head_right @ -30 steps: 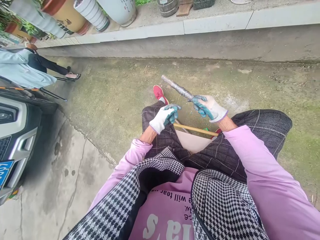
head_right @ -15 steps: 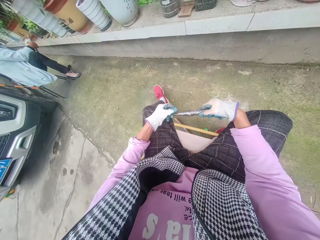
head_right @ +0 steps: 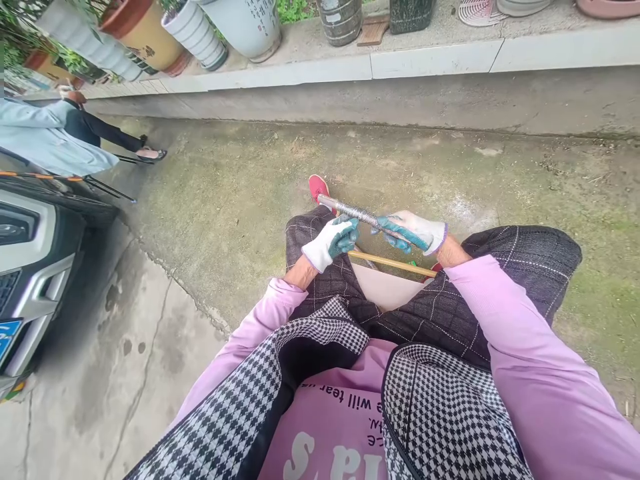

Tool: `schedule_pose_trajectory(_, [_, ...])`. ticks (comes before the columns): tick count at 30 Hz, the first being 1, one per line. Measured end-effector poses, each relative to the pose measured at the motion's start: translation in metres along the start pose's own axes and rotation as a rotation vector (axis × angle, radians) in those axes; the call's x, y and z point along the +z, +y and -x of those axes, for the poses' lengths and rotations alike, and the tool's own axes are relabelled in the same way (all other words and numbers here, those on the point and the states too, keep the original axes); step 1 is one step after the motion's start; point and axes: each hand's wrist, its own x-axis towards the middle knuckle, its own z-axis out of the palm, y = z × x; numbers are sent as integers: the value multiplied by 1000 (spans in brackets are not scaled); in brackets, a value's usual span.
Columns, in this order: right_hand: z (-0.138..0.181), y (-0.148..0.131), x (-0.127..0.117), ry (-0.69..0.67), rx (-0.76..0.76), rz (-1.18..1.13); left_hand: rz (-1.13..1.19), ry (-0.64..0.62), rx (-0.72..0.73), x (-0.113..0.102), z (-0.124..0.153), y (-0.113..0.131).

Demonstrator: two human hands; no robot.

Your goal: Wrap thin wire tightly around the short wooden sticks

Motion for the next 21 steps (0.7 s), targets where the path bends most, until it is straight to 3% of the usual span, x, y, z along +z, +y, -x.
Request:
schedule_pose_trajectory(5, [-10,4,5,49,24,120,71,74,22,4,-1,-1])
schedule_pose_trajectory(10, [-21,6,14,344,-64,477,6,158,66,10,-1,-5])
schedule_pose_trajectory(12, [-21,8,15,403,-92,502,-10,156,71,10,0,-5])
schedule_pose_trajectory(15, [-21,10,13,403,-99,352,-38,125,80,7,1,-3])
schedule_pose_trajectory(21, [-18,3,-5,406,-88,-208,-177,-61,107,5,2,-8])
